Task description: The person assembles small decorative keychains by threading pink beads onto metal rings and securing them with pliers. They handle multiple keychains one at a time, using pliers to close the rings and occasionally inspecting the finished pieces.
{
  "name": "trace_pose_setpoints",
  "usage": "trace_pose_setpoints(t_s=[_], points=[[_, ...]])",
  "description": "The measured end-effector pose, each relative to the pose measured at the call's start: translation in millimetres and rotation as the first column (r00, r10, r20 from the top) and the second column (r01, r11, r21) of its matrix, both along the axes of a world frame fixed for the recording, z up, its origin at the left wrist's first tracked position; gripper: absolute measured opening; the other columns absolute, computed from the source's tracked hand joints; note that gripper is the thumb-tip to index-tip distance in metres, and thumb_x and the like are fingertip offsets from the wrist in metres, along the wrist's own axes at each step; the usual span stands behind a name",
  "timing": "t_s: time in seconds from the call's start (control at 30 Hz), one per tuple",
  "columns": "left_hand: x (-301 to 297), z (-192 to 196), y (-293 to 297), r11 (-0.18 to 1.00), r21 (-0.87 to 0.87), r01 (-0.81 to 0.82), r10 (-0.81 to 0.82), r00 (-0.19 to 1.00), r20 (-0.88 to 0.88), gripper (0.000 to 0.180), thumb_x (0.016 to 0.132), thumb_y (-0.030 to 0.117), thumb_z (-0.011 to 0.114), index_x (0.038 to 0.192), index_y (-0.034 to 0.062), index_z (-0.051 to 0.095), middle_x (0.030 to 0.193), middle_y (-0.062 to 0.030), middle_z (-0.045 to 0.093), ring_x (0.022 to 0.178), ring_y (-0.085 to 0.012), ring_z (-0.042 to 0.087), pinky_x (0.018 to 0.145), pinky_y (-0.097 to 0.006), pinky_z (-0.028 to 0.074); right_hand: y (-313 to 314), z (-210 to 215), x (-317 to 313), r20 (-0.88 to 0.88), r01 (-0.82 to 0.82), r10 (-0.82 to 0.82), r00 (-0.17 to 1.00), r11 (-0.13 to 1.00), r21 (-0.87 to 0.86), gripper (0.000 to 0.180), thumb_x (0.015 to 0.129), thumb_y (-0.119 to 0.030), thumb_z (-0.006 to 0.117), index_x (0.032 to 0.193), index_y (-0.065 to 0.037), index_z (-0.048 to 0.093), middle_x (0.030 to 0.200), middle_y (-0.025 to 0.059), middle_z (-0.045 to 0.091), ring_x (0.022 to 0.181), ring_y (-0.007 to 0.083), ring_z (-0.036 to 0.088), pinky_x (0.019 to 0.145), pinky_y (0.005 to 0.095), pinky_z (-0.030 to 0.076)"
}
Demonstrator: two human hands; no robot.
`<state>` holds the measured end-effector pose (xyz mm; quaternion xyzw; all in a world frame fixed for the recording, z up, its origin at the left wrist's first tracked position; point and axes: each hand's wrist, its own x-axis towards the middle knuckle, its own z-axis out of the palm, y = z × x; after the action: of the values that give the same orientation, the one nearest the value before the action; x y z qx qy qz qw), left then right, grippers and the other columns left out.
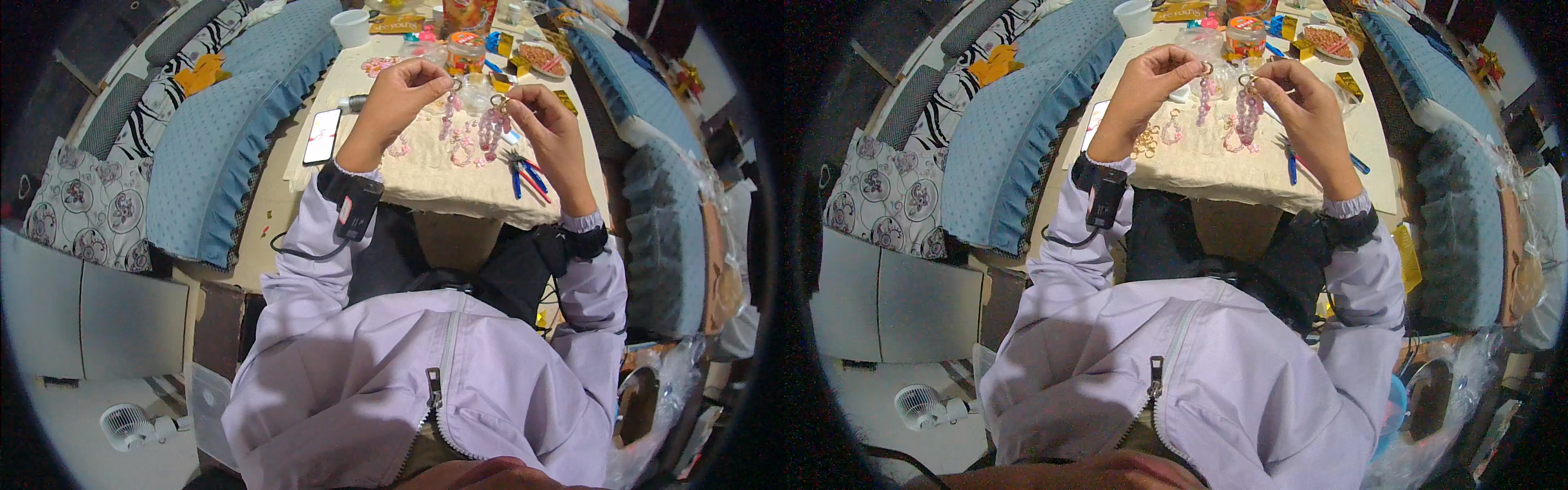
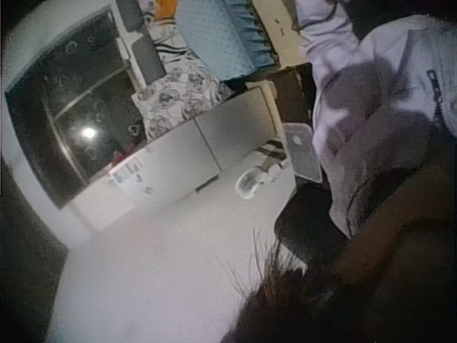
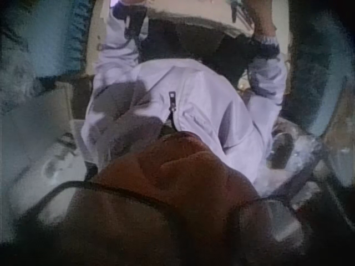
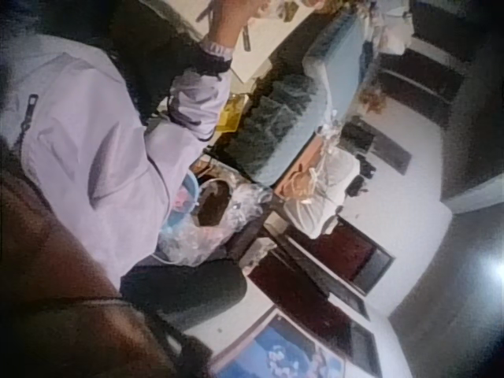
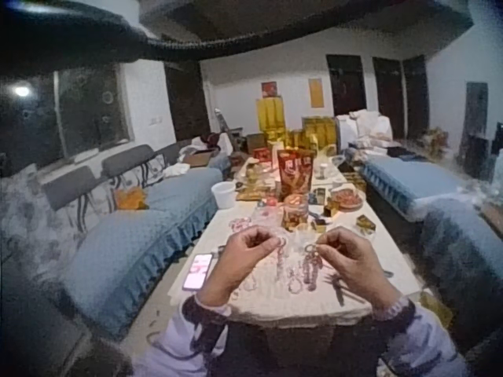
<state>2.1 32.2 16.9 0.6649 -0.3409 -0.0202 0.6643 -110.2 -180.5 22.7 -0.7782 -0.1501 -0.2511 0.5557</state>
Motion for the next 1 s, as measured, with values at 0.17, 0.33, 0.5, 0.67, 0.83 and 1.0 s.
trace_pose_setpoints(t_s=[0.17, 0.33, 0.5, 0.67, 0.83, 1.0], points=[[-2.5, 1.2, 0.3, 1.0, -0.013, -0.005, 0.005, 1.0, 0.004, 0.018, 0.088, 0.018, 0.073, 0.097, 0.0029, 0.069, 0.092, -0.0025, 0.069, 0.088, -0.0093, 0.062, 0.083, -0.023, 0.048, 1.5, 0.4, -2.1, 0.021, 0.003, -0.003, 1.0, 1.0, 0.024, 0.016, 0.095, -0.015, 0.063, 0.1, 0.0, 0.063, 0.088, -0.0006, 0.063, 0.077, 0.0043, 0.055, 0.07, 0.0205, 0.046], [-6.3, 4.6, -0.2, 1.0, -0.025, -0.005, 0.005, 1.0, 0.024, 0.018, 0.088, 0.017, 0.073, 0.098, 0.0031, 0.069, 0.092, -0.0021, 0.068, 0.087, -0.0092, 0.062, 0.082, -0.022, 0.048, 0.1, 3.1, -5.2, 0.019, 0.015, -0.015, 1.0, 1.0, -0.013, 0.017, 0.095, -0.015, 0.063, 0.101, 0.0, 0.063, 0.089, -0.0004, 0.063, 0.078, 0.0046, 0.056, 0.071, 0.0206, 0.046], [-12.3, 7.0, -1.3, 0.996, -0.075, 0.045, -0.047, 0.999, -0.027, 0.018, 0.087, 0.017, 0.074, 0.098, 0.0037, 0.069, 0.093, -0.0018, 0.068, 0.088, -0.0087, 0.061, 0.084, -0.022, 0.048, -1.2, 2.9, -5.3, -0.003, -0.03, 0.03, 1.0, 0.999, 0.033, 0.018, 0.095, -0.016, 0.064, 0.101, 0.001, 0.063, 0.089, -0.0002, 0.063, 0.078, 0.0049, 0.056, 0.071, 0.0207, 0.046], [-10.6, 2.1, -5.1, 0.997, -0.066, 0.026, -0.026, 1.0, 0.0, 0.016, 0.089, 0.015, 0.072, 0.099, 0.0042, 0.068, 0.092, -0.0015, 0.067, 0.086, -0.0084, 0.061, 0.081, -0.022, 0.048, -2.2, 2.8, -5.2, -0.001, -0.023, 0.023, 1.0, 1.0, 0.02, 0.018, 0.095, -0.016, 0.064, 0.1, 0.001, 0.063, 0.088, -0.0001, 0.063, 0.078, 0.0053, 0.057, 0.071, 0.0205, 0.046], [-10.8, 0.4, -5.1, 0.997, -0.08, 0.012, -0.009, 0.999, 0.042, 0.015, 0.09, 0.014, 0.071, 0.1, 0.0045, 0.066, 0.09, -0.0013, 0.066, 0.084, -0.0079, 0.06, 0.077, -0.021, 0.048, -1.5, 3.0, -5.7, -0.016, -0.015, 0.016, 1.0, 0.999, 0.044, 0.018, 0.095, -0.016, 0.064, 0.1, 0.001, 0.063, 0.088, -0.0001, 0.063, 0.078, 0.0056, 0.056, 0.071, 0.0208, 0.046], [-18.1, 4.1, -6.1, 0.985, -0.123, 0.124, -0.127, 0.992, -0.016, 0.017, 0.091, 0.017, 0.07, 0.101, 0.005, 0.065, 0.091, -0.0006, 0.065, 0.085, -0.0072, 0.059, 0.077, -0.022, 0.047, -1.3, 3.9, -6.2, -0.001, -0.012, 0.012, 1.0, 1.0, 0.001, 0.017, 0.095, -0.016, 0.064, 0.1, 0.0, 0.063, 0.087, -0.0006, 0.062, 0.078, 0.005, 0.055, 0.072, 0.0204, 0.046]])
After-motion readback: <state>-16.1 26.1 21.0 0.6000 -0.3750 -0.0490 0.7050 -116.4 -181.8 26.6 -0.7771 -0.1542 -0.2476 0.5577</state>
